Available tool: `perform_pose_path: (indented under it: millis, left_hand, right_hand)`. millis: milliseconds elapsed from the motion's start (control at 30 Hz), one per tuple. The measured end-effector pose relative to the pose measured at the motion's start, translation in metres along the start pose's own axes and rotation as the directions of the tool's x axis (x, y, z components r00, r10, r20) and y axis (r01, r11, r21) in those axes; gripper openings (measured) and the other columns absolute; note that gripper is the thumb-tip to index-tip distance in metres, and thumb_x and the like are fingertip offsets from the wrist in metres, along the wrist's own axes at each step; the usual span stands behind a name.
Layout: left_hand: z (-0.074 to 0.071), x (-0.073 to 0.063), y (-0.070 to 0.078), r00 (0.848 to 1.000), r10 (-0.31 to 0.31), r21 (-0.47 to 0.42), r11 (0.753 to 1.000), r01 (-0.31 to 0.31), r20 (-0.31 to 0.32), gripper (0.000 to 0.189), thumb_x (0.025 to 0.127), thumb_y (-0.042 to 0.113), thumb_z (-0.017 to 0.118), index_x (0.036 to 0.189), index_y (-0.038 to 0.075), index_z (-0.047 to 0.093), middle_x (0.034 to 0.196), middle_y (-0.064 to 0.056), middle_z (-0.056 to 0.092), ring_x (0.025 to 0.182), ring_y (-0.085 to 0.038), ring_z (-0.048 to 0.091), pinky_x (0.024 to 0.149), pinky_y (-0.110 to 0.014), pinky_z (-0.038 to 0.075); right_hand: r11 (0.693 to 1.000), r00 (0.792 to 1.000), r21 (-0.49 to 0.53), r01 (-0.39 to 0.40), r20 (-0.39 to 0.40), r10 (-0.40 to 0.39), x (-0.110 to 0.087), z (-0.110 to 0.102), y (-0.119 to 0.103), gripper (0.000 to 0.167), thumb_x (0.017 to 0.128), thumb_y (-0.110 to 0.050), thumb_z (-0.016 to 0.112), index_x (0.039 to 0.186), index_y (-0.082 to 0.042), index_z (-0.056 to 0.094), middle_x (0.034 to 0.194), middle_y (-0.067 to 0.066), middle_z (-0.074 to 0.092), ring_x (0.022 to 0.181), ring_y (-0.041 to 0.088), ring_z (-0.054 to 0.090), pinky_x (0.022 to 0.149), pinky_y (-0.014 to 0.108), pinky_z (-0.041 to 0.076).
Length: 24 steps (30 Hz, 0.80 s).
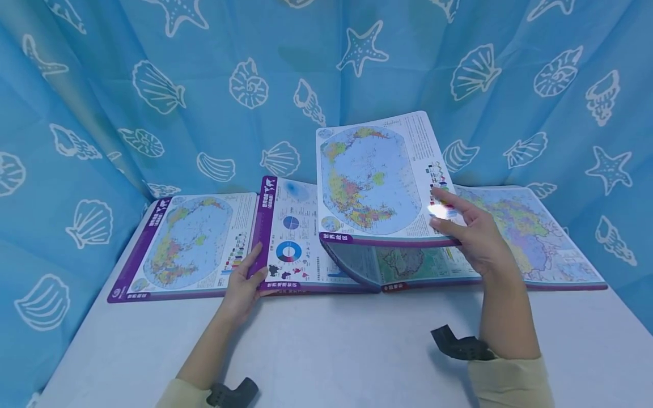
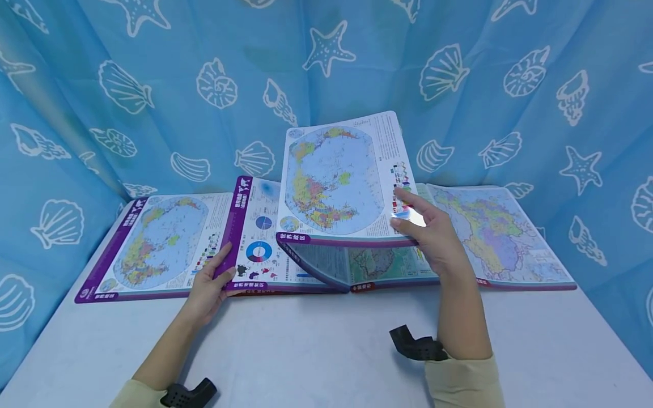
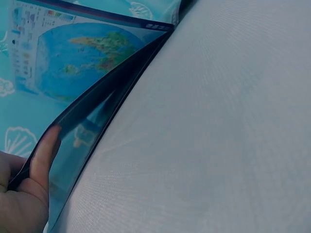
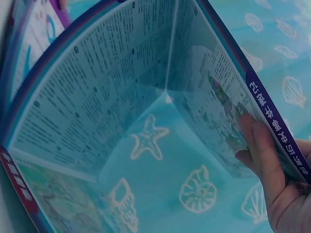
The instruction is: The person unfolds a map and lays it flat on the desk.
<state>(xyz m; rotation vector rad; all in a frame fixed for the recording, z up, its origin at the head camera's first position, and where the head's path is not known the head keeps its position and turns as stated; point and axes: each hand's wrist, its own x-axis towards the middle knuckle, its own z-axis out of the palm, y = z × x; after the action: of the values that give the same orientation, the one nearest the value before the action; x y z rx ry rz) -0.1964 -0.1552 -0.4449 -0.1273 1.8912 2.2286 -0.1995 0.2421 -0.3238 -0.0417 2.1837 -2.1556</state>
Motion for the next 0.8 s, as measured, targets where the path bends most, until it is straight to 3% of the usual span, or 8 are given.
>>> perform_pose_path:
  millis: [100, 267, 433, 500, 667, 800]
  left_hand:
    - [-0.001, 0.001, -0.001, 1.000, -0.002, 0.004, 1.000, 0.002, 0.000, 0.059, 0.101, 0.003, 0.035, 0.151, 0.029, 0.020, 0.153, -0.010, 0.024, 0.132, -0.035, 0.041, 0.089, -0.033, 0.052]
    - [-0.001, 0.002, -0.002, 1.000, -0.006, 0.015, 1.000, 0.006, -0.001, 0.059, 0.101, 0.004, 0.036, 0.151, 0.029, 0.020, 0.154, -0.008, 0.024, 0.134, -0.033, 0.040, 0.090, -0.031, 0.051]
    - [-0.001, 0.002, -0.002, 1.000, 0.002, 0.026, 1.000, -0.003, 0.012, 0.059, 0.101, 0.004, 0.035, 0.152, 0.028, 0.019, 0.154, -0.010, 0.022, 0.134, -0.034, 0.039, 0.091, -0.032, 0.050]
    - [-0.001, 0.002, -0.002, 1.000, 0.001, 0.029, 1.000, -0.001, 0.010, 0.059, 0.101, 0.004, 0.036, 0.152, 0.028, 0.019, 0.154, -0.010, 0.022, 0.134, -0.034, 0.039, 0.091, -0.033, 0.050]
    - [-0.002, 0.002, -0.004, 1.000, 0.005, 0.034, 0.999, -0.005, 0.014, 0.059, 0.101, 0.004, 0.036, 0.152, 0.029, 0.019, 0.154, -0.010, 0.022, 0.135, -0.035, 0.038, 0.092, -0.034, 0.050]
    - [-0.002, 0.003, -0.005, 1.000, 0.010, 0.027, 1.000, -0.011, 0.013, 0.059, 0.101, 0.004, 0.036, 0.152, 0.029, 0.019, 0.154, -0.009, 0.022, 0.134, -0.035, 0.039, 0.091, -0.034, 0.050]
  right_hand:
    - [0.999, 0.999, 0.019, -0.034, -0.031, 0.034, -0.002, -0.008, -0.002, 0.065, 0.085, -0.015, 0.070, 0.144, -0.024, 0.042, 0.154, 0.014, 0.020, 0.100, 0.004, 0.060, 0.077, 0.018, 0.054]
    - [0.997, 0.989, -0.038, -0.069, -0.134, 0.063, -0.003, -0.020, -0.002, 0.066, 0.082, -0.023, 0.074, 0.141, -0.026, 0.045, 0.150, 0.016, 0.027, 0.090, 0.001, 0.064, 0.073, 0.017, 0.055]
    - [0.995, 0.960, -0.047, -0.085, -0.271, 0.070, -0.004, -0.029, -0.002, 0.068, 0.076, -0.031, 0.079, 0.138, -0.028, 0.050, 0.150, 0.014, 0.031, 0.085, 0.001, 0.065, 0.070, 0.016, 0.054]
    - [0.997, 0.939, -0.026, -0.079, -0.338, 0.066, -0.004, -0.031, -0.001, 0.068, 0.074, -0.031, 0.081, 0.136, -0.027, 0.053, 0.151, 0.013, 0.031, 0.083, 0.002, 0.064, 0.069, 0.015, 0.054]
    - [0.996, 0.854, 0.027, -0.082, -0.514, 0.084, -0.002, -0.035, -0.002, 0.068, 0.068, -0.037, 0.083, 0.130, -0.028, 0.059, 0.151, 0.006, 0.034, 0.084, 0.003, 0.061, 0.065, 0.013, 0.053]
    - [0.995, 0.793, 0.096, -0.037, -0.603, 0.088, -0.002, -0.037, -0.003, 0.065, 0.064, -0.035, 0.085, 0.125, -0.028, 0.063, 0.147, 0.000, 0.039, 0.098, 0.010, 0.062, 0.065, 0.013, 0.053]
